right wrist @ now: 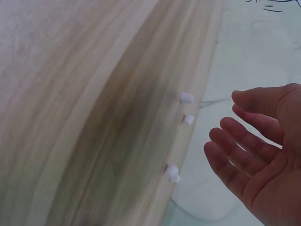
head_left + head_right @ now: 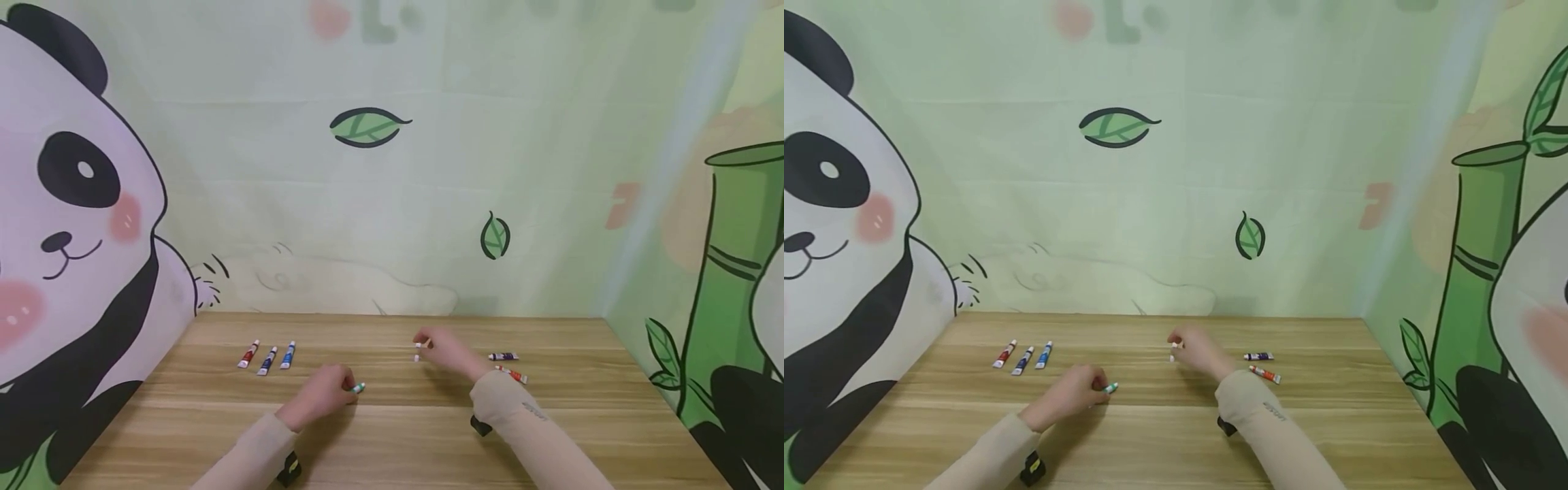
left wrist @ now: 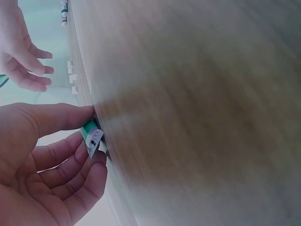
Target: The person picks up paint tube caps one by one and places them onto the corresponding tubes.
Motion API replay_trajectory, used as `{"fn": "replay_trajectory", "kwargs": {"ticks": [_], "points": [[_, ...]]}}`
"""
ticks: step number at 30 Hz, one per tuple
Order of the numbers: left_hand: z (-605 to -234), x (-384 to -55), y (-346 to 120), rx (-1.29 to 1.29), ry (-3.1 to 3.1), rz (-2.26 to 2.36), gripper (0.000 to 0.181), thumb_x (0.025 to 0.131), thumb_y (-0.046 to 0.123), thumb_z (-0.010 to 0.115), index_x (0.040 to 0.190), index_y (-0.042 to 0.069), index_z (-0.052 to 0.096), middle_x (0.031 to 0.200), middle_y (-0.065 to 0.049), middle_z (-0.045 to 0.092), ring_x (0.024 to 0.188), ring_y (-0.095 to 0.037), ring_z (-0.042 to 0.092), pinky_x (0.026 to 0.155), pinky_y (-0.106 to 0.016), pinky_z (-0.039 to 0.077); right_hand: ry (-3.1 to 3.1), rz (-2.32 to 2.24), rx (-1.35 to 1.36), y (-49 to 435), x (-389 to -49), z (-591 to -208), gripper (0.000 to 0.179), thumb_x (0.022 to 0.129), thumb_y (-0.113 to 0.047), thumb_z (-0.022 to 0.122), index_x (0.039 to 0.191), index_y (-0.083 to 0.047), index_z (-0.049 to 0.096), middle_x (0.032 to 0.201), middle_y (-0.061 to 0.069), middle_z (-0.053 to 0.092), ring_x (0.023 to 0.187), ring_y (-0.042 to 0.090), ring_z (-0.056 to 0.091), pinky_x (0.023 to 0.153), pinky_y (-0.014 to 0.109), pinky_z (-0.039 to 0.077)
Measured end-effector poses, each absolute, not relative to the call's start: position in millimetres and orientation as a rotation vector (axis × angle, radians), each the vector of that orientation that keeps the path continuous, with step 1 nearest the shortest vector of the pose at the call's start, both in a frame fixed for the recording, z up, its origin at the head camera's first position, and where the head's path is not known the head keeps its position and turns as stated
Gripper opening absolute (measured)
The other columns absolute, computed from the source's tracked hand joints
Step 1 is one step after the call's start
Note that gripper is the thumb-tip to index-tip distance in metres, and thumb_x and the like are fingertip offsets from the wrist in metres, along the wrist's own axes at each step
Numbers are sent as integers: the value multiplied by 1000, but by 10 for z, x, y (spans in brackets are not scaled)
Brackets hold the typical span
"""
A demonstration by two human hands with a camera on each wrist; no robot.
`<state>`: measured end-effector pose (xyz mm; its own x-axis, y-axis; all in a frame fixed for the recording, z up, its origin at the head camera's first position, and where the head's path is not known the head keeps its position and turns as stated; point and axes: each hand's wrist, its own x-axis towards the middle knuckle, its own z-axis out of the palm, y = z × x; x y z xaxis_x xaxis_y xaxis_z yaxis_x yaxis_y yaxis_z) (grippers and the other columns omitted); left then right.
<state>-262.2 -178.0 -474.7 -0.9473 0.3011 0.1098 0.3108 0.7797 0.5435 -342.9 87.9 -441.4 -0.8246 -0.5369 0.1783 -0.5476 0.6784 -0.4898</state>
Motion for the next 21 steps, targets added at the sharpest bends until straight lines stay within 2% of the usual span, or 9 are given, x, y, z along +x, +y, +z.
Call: {"fn": "replay_trajectory", "kwargs": {"ticks": [6,12,21], "points": [[-4771,-2611,-1795,-511,-2945,-912,10,82,6,78,82,6,67,73,2,63,64,-11,54,59,-28,48,-2834,805,945,828,-3388,-4457,21,90,0,68,110,6,68,107,19,68,100,34,64,89,48,52],[-4771,-2615,-1798,-514,-2936,-910,11,81,6,78,80,7,67,71,3,61,63,-11,53,57,-27,46,-2898,751,872,789,-3433,-4540,24,90,-2,70,113,4,68,113,21,65,108,37,61,96,50,49],[-4736,-2592,-1783,-483,-2952,-922,12,81,6,78,81,7,66,72,3,61,64,-11,53,59,-27,47,-2827,696,959,816,-3617,-4775,26,86,-3,71,110,7,67,104,19,65,101,35,62,93,49,49]]}}
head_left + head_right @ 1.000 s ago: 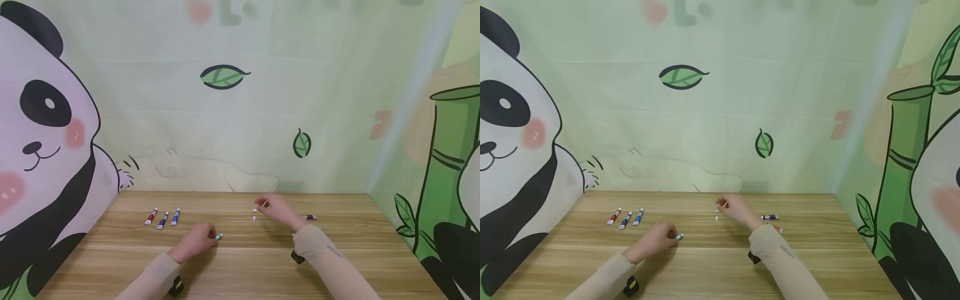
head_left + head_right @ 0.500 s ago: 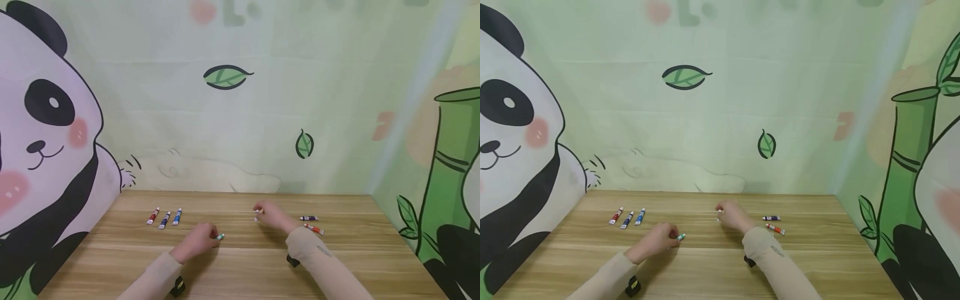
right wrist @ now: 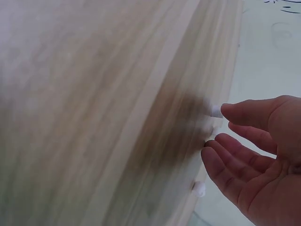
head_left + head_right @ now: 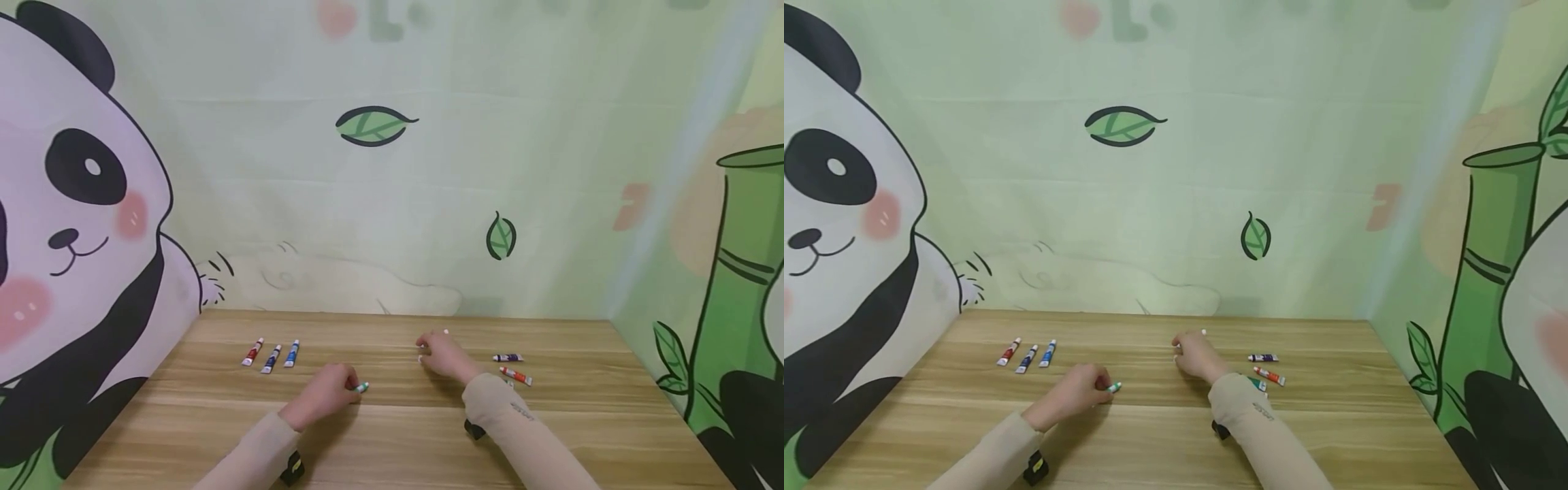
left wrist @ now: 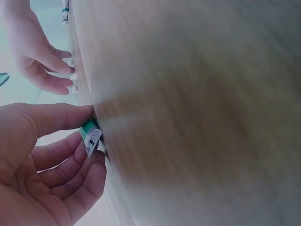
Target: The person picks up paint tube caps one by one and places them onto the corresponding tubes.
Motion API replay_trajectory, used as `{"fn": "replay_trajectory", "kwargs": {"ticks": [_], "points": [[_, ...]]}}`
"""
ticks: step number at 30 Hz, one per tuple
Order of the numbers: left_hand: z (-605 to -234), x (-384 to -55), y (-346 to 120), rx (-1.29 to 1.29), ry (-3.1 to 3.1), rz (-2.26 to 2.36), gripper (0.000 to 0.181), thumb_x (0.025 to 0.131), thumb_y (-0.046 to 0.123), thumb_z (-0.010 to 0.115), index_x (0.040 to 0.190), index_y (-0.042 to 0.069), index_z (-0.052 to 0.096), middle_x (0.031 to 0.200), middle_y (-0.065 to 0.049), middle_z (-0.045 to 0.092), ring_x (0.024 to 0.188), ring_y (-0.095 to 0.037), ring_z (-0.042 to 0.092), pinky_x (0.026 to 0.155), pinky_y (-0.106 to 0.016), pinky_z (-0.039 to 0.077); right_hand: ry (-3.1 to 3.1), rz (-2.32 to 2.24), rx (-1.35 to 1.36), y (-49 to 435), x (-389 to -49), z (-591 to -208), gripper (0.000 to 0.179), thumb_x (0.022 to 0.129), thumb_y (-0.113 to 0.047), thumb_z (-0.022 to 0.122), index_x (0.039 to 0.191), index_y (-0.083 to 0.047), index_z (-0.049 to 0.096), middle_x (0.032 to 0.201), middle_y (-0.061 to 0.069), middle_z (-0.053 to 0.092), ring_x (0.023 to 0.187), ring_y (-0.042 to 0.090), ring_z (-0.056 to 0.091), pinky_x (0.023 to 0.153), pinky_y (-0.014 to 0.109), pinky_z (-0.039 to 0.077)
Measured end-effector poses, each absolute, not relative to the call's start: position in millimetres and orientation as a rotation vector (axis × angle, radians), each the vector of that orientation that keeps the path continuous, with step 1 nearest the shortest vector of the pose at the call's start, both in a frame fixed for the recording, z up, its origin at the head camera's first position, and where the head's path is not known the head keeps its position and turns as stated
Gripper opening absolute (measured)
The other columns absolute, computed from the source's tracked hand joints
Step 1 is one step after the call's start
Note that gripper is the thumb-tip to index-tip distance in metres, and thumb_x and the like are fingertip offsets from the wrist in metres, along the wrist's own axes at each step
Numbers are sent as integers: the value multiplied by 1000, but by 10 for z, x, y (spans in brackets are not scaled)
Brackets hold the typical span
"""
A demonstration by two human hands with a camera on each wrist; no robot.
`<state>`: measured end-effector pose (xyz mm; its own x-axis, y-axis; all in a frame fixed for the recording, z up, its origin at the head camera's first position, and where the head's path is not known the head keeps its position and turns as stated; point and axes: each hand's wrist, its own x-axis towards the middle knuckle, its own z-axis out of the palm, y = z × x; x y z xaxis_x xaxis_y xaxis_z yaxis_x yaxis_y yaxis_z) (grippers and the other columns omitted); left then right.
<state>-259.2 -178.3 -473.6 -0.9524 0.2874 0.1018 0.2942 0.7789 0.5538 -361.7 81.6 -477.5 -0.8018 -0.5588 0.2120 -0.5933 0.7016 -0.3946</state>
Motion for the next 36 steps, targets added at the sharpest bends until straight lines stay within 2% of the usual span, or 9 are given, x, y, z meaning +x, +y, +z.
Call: {"fn": "replay_trajectory", "kwargs": {"ticks": [5,12,19,26,36], "points": [[-4741,-2585,-1785,-471,-2957,-922,11,81,6,78,81,6,66,73,2,61,64,-12,53,59,-28,47,-2868,724,866,760,-3533,-4718,24,86,-1,73,109,6,67,99,17,65,98,33,61,93,49,49],[-4746,-2590,-1770,-476,-2952,-943,10,82,6,77,82,6,67,72,2,61,63,-12,53,57,-26,47,-2868,1014,709,838,-3564,-4726,24,85,-2,76,106,5,68,88,10,63,84,22,58,80,41,51],[-4743,-2589,-1777,-455,-2955,-945,9,83,5,77,84,5,68,74,2,62,65,-12,54,59,-26,47,-2801,1140,829,946,-3627,-4804,20,82,-6,76,99,2,69,82,4,61,77,17,56,71,33,50],[-4747,-2583,-1773,-450,-2951,-936,10,83,5,77,83,5,68,73,2,61,65,-12,53,59,-27,47,-2860,1202,697,883,-3570,-4786,18,82,0,78,98,2,69,85,6,63,80,17,56,75,33,49],[-4754,-2591,-1778,-446,-2951,-929,10,82,6,78,84,6,68,74,2,62,66,-11,54,60,-27,48,-2879,1197,653,835,-3539,-4770,15,84,-1,78,97,3,71,83,4,64,78,15,56,73,31,49]]}}
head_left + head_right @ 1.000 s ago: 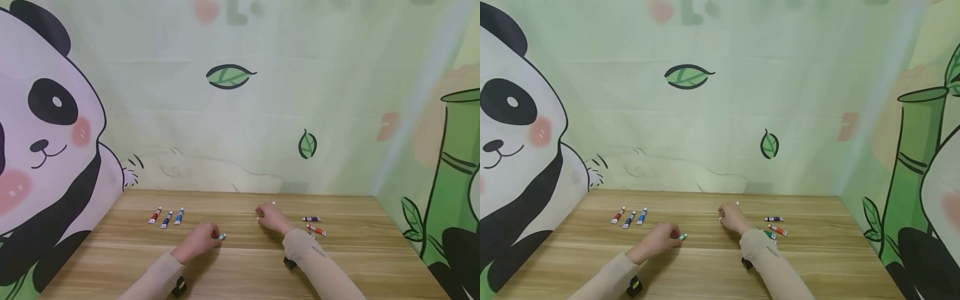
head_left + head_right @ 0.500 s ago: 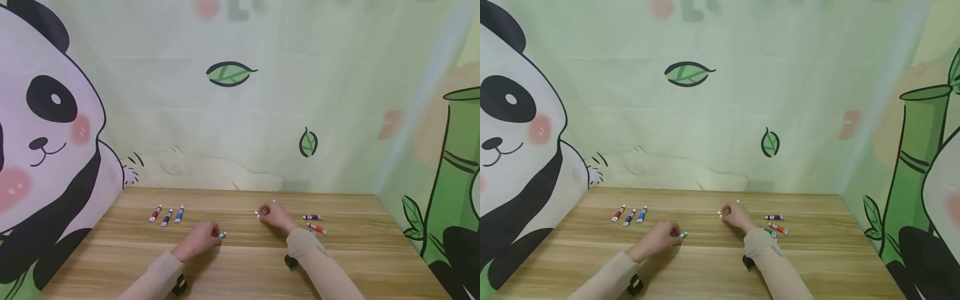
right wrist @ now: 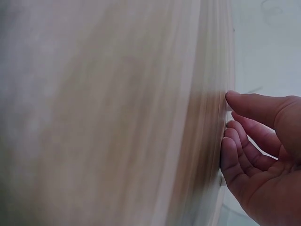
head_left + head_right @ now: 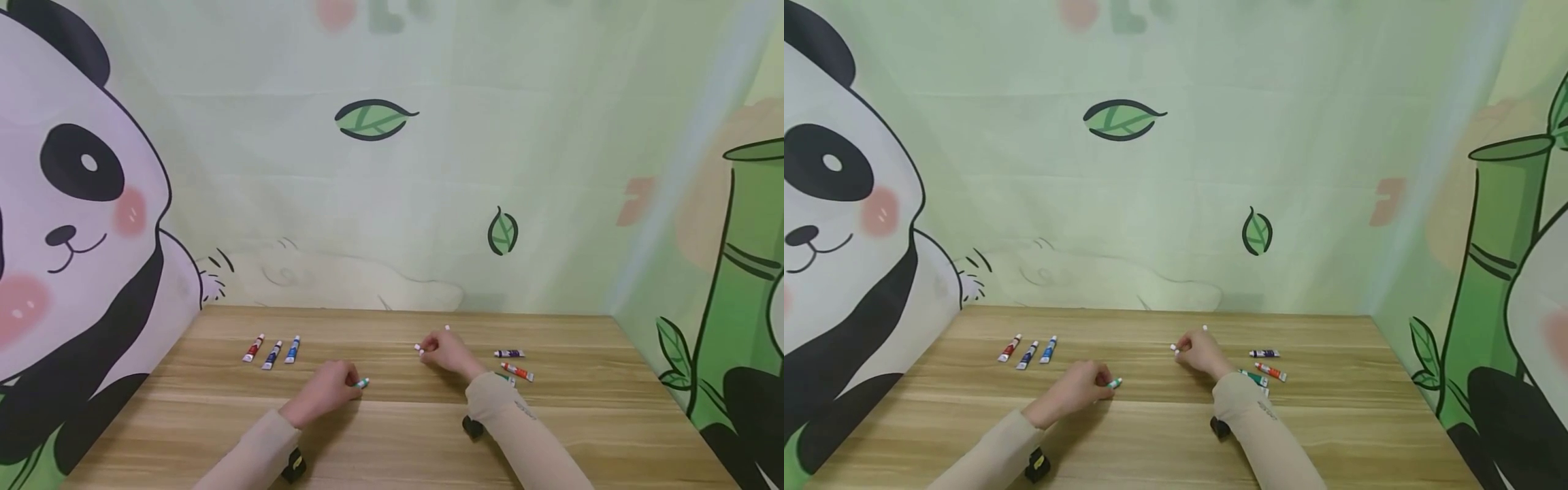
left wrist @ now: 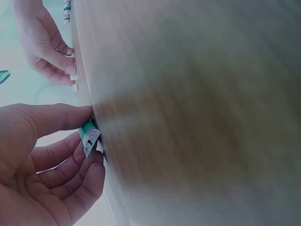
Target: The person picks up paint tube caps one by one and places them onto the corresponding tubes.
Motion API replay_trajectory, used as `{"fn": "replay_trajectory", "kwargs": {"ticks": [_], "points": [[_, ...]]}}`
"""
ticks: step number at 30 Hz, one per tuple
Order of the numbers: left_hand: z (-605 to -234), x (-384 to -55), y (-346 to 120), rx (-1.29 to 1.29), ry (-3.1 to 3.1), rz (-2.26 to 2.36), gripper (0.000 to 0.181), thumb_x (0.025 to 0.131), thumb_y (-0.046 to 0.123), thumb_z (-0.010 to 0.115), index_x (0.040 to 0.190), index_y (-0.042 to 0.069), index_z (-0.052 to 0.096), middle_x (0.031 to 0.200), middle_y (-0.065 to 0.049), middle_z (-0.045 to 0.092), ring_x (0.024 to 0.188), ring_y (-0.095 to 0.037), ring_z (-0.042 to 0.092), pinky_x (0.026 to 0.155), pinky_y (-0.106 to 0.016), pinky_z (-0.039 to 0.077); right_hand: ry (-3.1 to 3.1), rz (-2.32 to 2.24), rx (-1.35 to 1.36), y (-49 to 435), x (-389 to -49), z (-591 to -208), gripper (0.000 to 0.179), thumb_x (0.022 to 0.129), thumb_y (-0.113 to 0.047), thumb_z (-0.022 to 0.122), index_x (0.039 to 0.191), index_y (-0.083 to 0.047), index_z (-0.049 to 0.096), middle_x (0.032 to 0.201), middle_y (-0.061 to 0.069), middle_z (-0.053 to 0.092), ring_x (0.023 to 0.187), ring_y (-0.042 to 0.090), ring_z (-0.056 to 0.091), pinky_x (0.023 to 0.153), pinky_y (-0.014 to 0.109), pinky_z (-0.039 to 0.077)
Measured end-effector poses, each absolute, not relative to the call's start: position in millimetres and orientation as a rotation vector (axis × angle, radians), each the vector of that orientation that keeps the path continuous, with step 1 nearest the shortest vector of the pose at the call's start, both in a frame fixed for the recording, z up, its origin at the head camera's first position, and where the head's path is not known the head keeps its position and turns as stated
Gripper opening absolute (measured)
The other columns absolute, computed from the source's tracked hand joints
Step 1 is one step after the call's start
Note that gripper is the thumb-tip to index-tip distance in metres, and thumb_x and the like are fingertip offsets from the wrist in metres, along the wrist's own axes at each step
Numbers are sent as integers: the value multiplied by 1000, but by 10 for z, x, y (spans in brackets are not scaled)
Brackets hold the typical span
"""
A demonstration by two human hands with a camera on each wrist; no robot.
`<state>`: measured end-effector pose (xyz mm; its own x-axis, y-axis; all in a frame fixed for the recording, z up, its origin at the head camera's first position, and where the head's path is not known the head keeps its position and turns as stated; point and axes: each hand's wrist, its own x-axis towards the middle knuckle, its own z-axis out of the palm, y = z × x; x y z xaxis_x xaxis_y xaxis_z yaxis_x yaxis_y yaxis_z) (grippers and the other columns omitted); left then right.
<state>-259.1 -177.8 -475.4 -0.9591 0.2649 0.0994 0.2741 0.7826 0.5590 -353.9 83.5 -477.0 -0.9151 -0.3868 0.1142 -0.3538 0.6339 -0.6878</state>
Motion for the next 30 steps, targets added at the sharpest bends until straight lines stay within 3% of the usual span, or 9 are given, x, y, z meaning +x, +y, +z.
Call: {"fn": "replay_trajectory", "kwargs": {"ticks": [9,24,30], "points": [[-4748,-2587,-1768,-440,-2955,-927,11,83,6,78,84,6,67,74,2,62,66,-11,54,59,-26,47,2810,-1139,-660,822,-3557,-4793,11,84,0,77,94,3,74,78,2,63,72,13,53,67,26,46],[-4772,-2599,-1792,-483,-2949,-948,8,83,6,77,82,6,69,72,3,62,63,-11,53,57,-26,47,2805,-1150,-621,867,-3552,-4785,8,86,-1,75,93,1,74,83,3,66,78,15,57,75,33,49],[-4715,-2681,-1777,-519,-2924,-1018,8,90,13,74,87,6,71,77,2,63,67,-12,54,60,-28,48,2788,-1169,-621,941,-3570,-4731,10,89,-3,73,97,2,74,87,5,69,80,16,58,75,32,50]]}}
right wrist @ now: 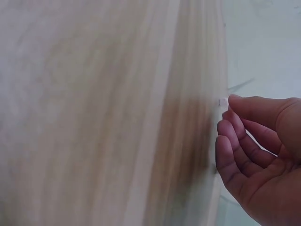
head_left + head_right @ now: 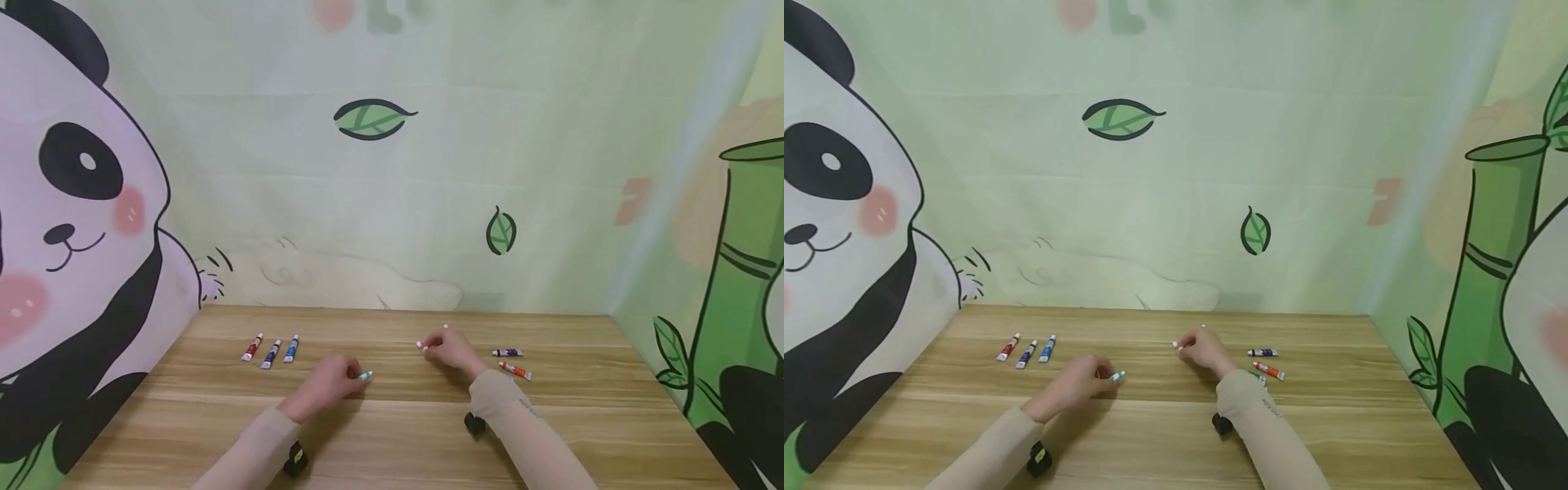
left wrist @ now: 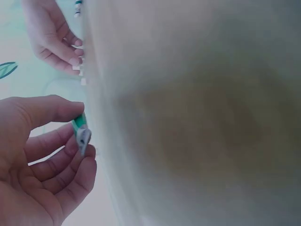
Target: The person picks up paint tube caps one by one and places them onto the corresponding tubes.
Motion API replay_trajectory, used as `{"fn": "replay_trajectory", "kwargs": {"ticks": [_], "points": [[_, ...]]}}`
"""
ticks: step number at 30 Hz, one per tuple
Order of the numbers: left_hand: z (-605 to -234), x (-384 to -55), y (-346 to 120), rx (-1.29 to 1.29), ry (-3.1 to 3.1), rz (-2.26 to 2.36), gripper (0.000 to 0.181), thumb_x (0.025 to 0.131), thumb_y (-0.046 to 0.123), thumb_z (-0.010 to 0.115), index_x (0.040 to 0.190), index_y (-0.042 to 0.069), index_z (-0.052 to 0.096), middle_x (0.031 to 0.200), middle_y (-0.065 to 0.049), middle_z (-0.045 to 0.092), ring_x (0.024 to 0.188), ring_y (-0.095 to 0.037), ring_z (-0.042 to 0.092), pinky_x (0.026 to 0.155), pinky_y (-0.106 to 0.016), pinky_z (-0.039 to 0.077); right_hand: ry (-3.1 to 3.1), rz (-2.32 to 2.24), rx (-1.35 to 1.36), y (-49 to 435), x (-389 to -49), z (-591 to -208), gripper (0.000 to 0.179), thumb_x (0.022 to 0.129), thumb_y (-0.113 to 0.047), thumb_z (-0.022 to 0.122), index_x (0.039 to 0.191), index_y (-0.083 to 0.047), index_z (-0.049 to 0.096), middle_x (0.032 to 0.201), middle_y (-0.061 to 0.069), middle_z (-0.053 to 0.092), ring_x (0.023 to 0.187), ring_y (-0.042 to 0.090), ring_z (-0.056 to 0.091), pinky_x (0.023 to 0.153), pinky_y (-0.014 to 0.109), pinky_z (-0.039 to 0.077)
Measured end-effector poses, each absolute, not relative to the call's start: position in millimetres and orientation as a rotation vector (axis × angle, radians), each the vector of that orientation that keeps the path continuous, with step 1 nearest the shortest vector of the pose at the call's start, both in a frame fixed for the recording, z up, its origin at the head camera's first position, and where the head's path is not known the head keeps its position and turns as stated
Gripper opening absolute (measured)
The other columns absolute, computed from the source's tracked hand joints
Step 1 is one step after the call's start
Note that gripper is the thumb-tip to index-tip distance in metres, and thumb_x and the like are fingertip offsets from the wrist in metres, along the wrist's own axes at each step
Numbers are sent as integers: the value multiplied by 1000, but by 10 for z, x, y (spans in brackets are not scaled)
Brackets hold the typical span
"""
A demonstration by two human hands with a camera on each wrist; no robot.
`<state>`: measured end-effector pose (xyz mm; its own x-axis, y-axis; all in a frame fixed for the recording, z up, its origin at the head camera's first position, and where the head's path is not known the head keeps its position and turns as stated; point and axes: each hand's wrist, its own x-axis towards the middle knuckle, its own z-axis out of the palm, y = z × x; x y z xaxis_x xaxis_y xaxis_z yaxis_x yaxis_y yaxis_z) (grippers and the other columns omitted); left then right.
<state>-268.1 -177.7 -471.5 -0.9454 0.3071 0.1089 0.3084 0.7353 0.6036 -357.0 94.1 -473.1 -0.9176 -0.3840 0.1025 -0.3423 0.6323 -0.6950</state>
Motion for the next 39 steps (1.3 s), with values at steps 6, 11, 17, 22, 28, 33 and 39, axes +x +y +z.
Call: {"fn": "replay_trajectory", "kwargs": {"ticks": [6,11,17,22,28,33,39], "points": [[-4532,-2796,-1720,-489,-2850,-1006,4,90,8,73,91,5,72,77,2,60,66,-12,53,57,-28,47,2758,-1235,-617,1034,-3570,-4611,11,94,-4,67,101,4,72,93,11,70,80,18,61,70,32,52],[-4292,-2824,-1663,-489,-2780,-991,6,89,8,74,94,6,73,76,3,60,64,-12,52,55,-27,45,2773,-1277,-577,1123,-3558,-4460,19,97,-8,65,109,6,71,103,15,71,94,25,65,82,39,54],[-4079,-2811,-1615,-524,-2725,-1004,10,89,11,74,98,7,73,80,3,62,68,-11,55,58,-27,48,2761,-1376,-529,1179,-3547,-4327,25,99,-14,65,115,3,70,109,13,71,102,26,65,88,40,53],[-3936,-2794,-1593,-528,-2671,-1023,11,90,12,75,100,8,73,85,2,62,72,-13,55,59,-28,48,2729,-1464,-540,1151,-3443,-4151,26,98,-22,68,115,-3,72,109,9,72,103,24,65,91,41,52],[-3773,-2760,-1582,-592,-2584,-1058,13,92,13,73,103,7,74,88,2,62,73,-15,55,60,-28,50,2643,-1639,-594,1117,-3251,-3913,29,97,-27,70,116,-6,72,108,7,73,99,20,65,90,43,53],[-3667,-2696,-1574,-681,-2480,-1077,13,91,10,73,103,6,74,92,1,64,77,-13,59,66,-28,54,2611,-1735,-648,1083,-3083,-3771,29,96,-28,71,116,-7,73,108,5,72,98,19,65,89,41,53],[-3551,-2602,-1516,-774,-2380,-1086,13,91,9,74,104,7,74,96,3,66,79,-10,61,70,-28,55,2586,-1805,-720,1036,-2838,-3624,27,95,-27,73,115,-8,73,108,5,72,100,27,66,87,36,53]]}}
